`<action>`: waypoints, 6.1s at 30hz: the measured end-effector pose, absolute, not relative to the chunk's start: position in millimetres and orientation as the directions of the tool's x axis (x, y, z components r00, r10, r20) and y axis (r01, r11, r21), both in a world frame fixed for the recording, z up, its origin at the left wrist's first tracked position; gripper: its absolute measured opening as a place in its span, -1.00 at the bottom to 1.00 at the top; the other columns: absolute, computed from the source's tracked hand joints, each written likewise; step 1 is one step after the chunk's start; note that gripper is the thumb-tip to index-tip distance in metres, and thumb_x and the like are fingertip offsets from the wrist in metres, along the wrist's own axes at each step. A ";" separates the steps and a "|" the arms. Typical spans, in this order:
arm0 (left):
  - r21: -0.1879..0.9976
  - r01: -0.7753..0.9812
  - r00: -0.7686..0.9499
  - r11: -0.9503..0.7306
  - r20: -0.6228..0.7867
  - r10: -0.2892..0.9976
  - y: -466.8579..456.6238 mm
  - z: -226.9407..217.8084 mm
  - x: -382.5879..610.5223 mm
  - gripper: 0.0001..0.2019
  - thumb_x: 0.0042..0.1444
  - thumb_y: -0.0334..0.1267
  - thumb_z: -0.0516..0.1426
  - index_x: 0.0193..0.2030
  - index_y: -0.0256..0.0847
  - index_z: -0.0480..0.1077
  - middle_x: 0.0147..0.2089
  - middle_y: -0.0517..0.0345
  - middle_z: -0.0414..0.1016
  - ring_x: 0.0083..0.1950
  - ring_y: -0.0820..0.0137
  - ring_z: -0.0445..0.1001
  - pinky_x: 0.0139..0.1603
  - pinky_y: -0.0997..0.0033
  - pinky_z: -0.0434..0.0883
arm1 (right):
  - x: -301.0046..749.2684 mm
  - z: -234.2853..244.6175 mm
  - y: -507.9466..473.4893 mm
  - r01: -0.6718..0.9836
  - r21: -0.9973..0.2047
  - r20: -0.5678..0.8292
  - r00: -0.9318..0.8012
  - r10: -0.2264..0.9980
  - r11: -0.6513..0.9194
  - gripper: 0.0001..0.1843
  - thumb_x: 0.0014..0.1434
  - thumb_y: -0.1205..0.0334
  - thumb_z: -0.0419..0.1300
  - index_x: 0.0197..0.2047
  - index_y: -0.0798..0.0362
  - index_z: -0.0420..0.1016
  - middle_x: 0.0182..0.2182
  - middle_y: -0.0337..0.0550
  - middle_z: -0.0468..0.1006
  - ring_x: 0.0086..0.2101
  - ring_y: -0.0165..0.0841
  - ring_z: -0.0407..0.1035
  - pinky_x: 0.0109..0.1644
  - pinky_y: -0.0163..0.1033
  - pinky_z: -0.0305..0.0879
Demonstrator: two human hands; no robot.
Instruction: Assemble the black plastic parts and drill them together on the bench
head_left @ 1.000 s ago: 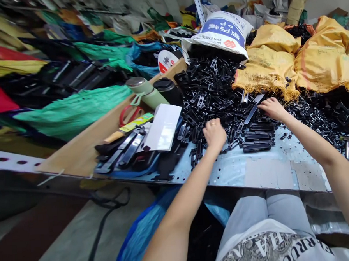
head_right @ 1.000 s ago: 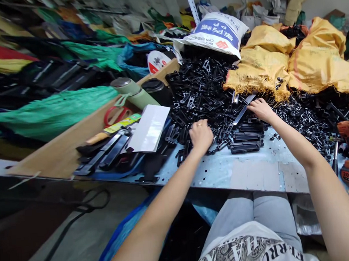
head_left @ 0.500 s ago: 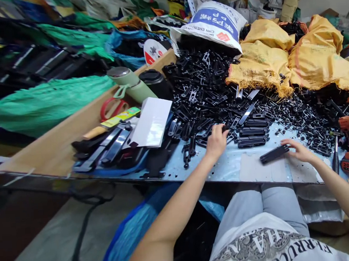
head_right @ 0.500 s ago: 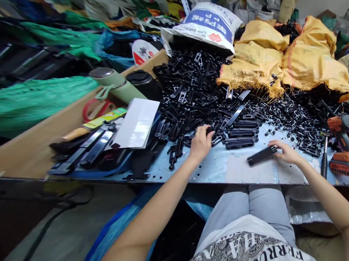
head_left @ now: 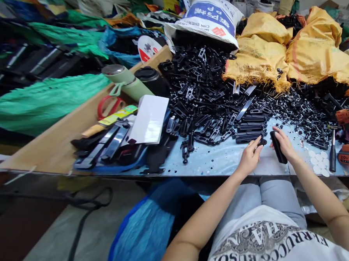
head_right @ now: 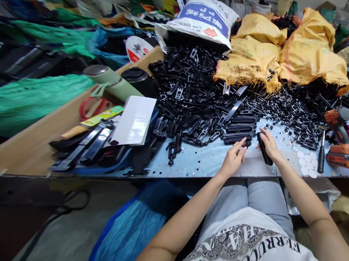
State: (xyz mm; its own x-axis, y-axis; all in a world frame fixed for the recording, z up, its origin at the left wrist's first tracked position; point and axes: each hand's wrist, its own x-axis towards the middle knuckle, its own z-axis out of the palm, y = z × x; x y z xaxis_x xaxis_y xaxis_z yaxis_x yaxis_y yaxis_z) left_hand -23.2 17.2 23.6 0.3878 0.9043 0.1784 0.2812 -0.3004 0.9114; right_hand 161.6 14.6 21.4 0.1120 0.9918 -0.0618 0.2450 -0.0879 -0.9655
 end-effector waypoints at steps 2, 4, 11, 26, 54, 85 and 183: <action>0.917 0.243 0.358 -0.317 0.219 0.908 12.7 28.0 -15.2 -0.59 0.23 -0.18 -0.03 0.20 -0.20 0.25 -0.12 0.05 0.43 -0.39 0.51 0.43 -0.28 0.44 0.43 | 151.5 24.9 3.9 0.092 -0.993 -0.072 0.057 0.996 -0.077 -0.41 0.25 -0.12 -0.14 0.21 0.05 0.18 -0.42 -0.17 0.47 -0.51 -0.38 0.40 -0.44 -0.24 0.42; 0.891 0.251 0.344 -0.377 0.282 0.896 8.8 34.0 -11.0 -0.61 0.21 -0.21 0.01 0.16 -0.22 0.30 -0.13 0.03 0.44 -0.19 0.41 0.45 -0.12 0.39 0.42 | 146.0 28.6 -2.9 0.050 -0.998 -0.034 -0.001 0.999 -0.034 -0.41 0.25 -0.16 -0.12 0.17 0.04 0.26 -0.46 -0.21 0.44 -0.54 -0.42 0.38 -0.48 -0.28 0.41; 0.759 0.375 0.360 -0.532 0.410 0.838 -4.4 40.2 -15.3 -0.64 0.25 -0.26 -0.05 0.14 -0.25 0.31 -0.18 0.03 0.39 -0.18 0.40 0.42 -0.13 0.38 0.41 | 162.1 43.8 -7.4 0.362 -0.881 0.251 -0.190 0.949 0.306 -0.52 0.19 0.01 0.11 0.16 -0.06 0.33 -0.18 -0.12 0.45 -0.51 -0.50 0.32 -0.44 -0.31 0.39; 0.660 0.367 0.168 -0.656 0.646 0.744 4.1 38.9 1.1 -0.62 0.29 -0.25 -0.14 0.18 -0.21 0.26 -0.08 -0.07 0.39 -0.08 0.35 0.41 -0.07 0.32 0.42 | 109.8 41.6 -19.2 0.545 -0.747 0.500 0.084 0.862 0.381 -0.49 0.30 0.06 -0.09 0.29 -0.09 0.13 0.05 -0.06 0.40 0.05 -0.24 0.29 0.12 -0.09 0.26; 0.726 0.486 0.569 -0.486 0.158 0.807 25.1 15.3 -29.4 -0.54 0.18 -0.14 0.05 0.21 -0.13 0.17 0.02 -0.06 0.36 0.00 0.24 0.39 -0.01 0.17 0.36 | 308.0 60.5 55.0 0.577 -0.817 0.402 0.554 0.729 0.012 -0.59 0.13 0.07 0.14 -0.01 0.11 0.45 -0.30 0.01 0.55 -0.31 -0.26 0.41 -0.19 -0.10 0.35; 0.403 0.522 0.832 -0.752 -0.046 0.553 24.9 19.7 -3.9 -0.70 0.23 -0.11 -0.03 0.02 -0.20 0.27 -0.03 0.00 0.38 0.02 0.22 0.33 0.02 0.21 0.28 | 199.8 16.9 -67.3 0.915 -0.051 -0.156 -0.402 0.902 0.400 -0.59 0.34 -0.04 -0.16 -0.14 0.05 0.37 -0.32 -0.12 0.44 -0.32 -0.34 0.33 -0.34 -0.27 -0.02; 0.286 0.807 0.559 -0.517 -0.088 0.825 17.2 52.9 -31.9 -0.45 0.31 -0.05 -0.22 -0.27 -0.29 0.51 -0.27 -0.13 0.56 -0.23 0.21 0.53 -0.22 0.31 0.34 | 151.5 82.6 -22.4 0.823 0.125 -0.064 -0.550 0.832 0.554 -0.40 0.16 -0.24 0.03 -0.08 0.18 0.35 -0.26 0.07 0.45 -0.25 -0.18 0.32 -0.24 -0.19 0.08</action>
State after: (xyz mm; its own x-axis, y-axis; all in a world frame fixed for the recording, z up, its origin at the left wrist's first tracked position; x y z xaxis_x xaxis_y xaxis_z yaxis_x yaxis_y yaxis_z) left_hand -31.9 17.2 52.9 0.5590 0.8245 -0.0876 0.8069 -0.5167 0.2861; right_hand 151.5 -22.4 82.6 -0.5505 0.8324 -0.0642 0.8231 0.5540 0.1246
